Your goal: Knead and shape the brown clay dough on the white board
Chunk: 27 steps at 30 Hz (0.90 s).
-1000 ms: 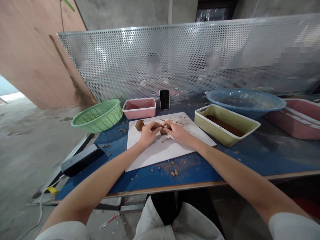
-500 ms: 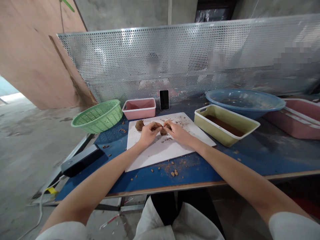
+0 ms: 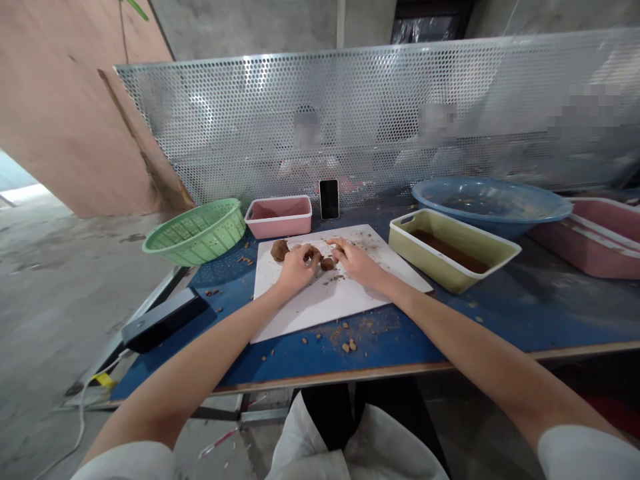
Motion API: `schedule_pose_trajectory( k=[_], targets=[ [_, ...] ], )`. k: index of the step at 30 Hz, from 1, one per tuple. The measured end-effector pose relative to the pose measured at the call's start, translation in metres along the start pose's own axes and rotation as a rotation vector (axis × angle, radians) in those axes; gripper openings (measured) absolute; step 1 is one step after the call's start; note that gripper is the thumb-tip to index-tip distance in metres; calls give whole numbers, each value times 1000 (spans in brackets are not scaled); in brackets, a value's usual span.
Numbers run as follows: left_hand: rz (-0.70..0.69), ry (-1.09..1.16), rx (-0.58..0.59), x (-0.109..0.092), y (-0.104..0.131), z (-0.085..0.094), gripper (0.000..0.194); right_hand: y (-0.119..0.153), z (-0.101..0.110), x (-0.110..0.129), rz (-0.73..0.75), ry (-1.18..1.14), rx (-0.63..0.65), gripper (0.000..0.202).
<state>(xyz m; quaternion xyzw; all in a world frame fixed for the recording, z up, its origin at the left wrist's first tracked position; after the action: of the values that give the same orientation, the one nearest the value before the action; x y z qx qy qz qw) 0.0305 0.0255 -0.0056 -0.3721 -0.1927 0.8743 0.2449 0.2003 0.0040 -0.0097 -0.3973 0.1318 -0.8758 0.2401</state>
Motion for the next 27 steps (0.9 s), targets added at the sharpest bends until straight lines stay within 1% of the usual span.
schedule_pose_trajectory(
  k=[2, 4, 6, 7, 9, 10, 11, 12, 14, 15, 16, 18, 19, 20, 21, 22, 23, 24, 25, 26, 27],
  targets=[
    [-8, -80, 8, -2, 1, 1, 20, 1, 2, 1, 12, -13, -11, 53],
    [11, -110, -12, -3, 2, 6, 25, 1, 3, 2, 20, -27, -24, 56],
    [34, -63, -67, -4, 2, 13, 26, 1, 6, 6, 39, -44, -37, 60],
    [48, 1, -98, -6, 2, 17, 26, 1, 7, 10, 54, -53, -43, 61],
    [115, 224, -134, -10, -2, 19, 29, -1, 9, 20, 86, -65, -37, 65],
    [178, 389, -133, -11, -4, 17, 32, -2, 9, 25, 97, -73, -32, 67],
    [272, 597, -129, -12, -7, 12, 36, -4, 8, 31, 103, -85, -29, 69],
    [384, 828, -149, -13, -10, 6, 41, -5, 7, 35, 104, -102, -29, 71],
    [536, 1236, -109, -28, -17, -11, 48, -8, 1, 42, 98, -157, -11, 74],
    [614, 1380, -73, -38, -20, -21, 51, -9, -3, 44, 95, -195, 4, 75],
    [680, 1487, -74, -45, -24, -27, 53, -10, -8, 45, 92, -236, 24, 75],
    [771, 1602, -144, -55, -29, -35, 54, -12, -15, 45, 95, -346, 36, 72],
    [811, 1607, -166, -58, -30, -39, 55, -14, -15, 46, 109, -465, 18, 67],
    [810, 1598, -174, -62, -33, -41, 54, -17, -13, 48, 135, -620, -6, 61],
    [782, 1574, -187, -65, -35, -42, 51, -21, -10, 51, 170, -775, -27, 54],
    [738, 1545, -184, -70, -36, -43, 47, -25, -4, 54, 197, -983, -67, 51],
    [667, 1536, -156, -77, -39, -44, 44, -29, 2, 55, 207, -1217, -124, 50],
    [604, 1545, -114, -84, -40, -45, 42, -32, 8, 55, 195, -1435, -188, 53],
    [563, 1565, -57, -90, -41, -46, 42, -35, 12, 55, 164, -1603, -249, 55],
    [540, 1592, 13, -97, -41, -48, 43, -36, 15, 55, 124, -1720, -299, 60],
    [533, 1621, 85, -101, -40, -50, 45, -36, 17, 57, 87, -1814, -323, 66]
  ],
)
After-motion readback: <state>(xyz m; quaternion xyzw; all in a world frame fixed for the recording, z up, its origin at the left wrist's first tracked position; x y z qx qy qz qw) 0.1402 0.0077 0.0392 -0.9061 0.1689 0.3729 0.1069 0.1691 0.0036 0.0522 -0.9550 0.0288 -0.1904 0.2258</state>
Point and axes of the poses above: each hand's wrist, its own y-axis away from the middle knuckle, its own z-axis out of the back of the hand, x = y × z, the point moved 8 cm from there along -y, towards the middle knuckle, and after that the axes turned 2 degrees about y, right-handed, at the moved point
